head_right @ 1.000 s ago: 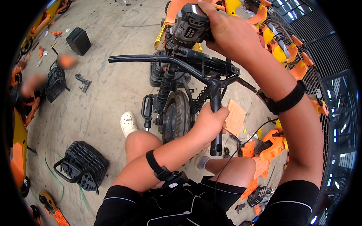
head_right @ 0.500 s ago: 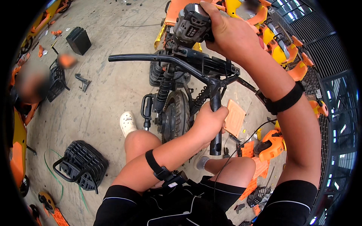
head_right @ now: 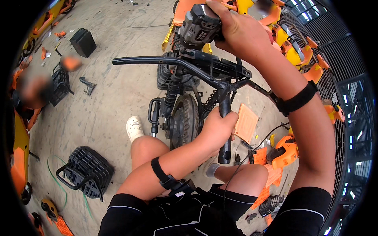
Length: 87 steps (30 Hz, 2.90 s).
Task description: The person sits on the floor and assembles the handlebar of an orange electric scooter. They use a wrench to tighten bolts and a power drill to secure the handlebar to the stem.
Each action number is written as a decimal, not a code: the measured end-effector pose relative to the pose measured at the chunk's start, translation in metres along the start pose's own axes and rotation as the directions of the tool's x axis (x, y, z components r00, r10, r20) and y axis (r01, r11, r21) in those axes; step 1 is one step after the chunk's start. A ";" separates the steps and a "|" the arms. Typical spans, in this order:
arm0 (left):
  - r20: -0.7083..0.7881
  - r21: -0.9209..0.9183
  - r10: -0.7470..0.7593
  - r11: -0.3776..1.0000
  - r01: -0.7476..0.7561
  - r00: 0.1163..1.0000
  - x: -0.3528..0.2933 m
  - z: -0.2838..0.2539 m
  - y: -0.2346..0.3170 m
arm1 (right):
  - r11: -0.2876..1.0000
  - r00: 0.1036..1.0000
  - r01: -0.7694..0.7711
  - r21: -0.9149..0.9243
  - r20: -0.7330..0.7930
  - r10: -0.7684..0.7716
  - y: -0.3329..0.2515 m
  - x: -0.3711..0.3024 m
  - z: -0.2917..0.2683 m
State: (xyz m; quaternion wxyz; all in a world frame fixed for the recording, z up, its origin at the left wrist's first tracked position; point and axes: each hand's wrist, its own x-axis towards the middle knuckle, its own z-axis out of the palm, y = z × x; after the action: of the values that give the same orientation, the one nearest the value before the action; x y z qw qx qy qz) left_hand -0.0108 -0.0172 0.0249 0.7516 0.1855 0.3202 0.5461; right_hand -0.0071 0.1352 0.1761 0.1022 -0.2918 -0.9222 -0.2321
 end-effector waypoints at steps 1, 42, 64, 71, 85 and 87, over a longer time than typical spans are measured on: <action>-0.001 -0.013 -0.006 1.000 0.006 1.000 0.000 0.000 0.000 | 1.000 1.000 0.011 0.010 -0.009 -0.011 0.003 0.000 0.003; -0.024 -0.017 -0.003 1.000 0.002 1.000 0.006 -0.001 -0.009 | 0.990 0.989 -0.135 -0.031 0.056 0.136 -0.011 -0.015 0.004; -0.035 0.210 0.148 0.968 -0.138 0.988 0.020 -0.012 -0.028 | 0.953 0.968 -0.232 0.194 -0.048 0.245 -0.005 -0.019 0.011; -0.018 0.224 0.146 0.965 -0.138 0.989 0.008 -0.008 -0.019 | 0.889 0.887 -0.395 0.231 -0.157 0.435 0.009 -0.069 0.011; 0.081 0.228 0.176 0.955 -0.190 0.981 0.013 -0.026 -0.022 | 0.276 0.505 -0.648 0.710 0.129 0.853 0.054 -0.171 0.035; 0.104 0.243 0.157 0.953 -0.178 0.982 0.007 -0.027 -0.011 | 0.284 0.496 -0.612 0.738 0.078 0.865 0.056 -0.177 0.037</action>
State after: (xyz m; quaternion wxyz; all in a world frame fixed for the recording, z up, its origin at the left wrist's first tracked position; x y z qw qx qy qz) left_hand -0.0197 -0.0167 -0.0033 0.6855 0.3284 0.3385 0.5547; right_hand 0.1667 0.1073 0.1070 0.4552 -0.5861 -0.6520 0.1555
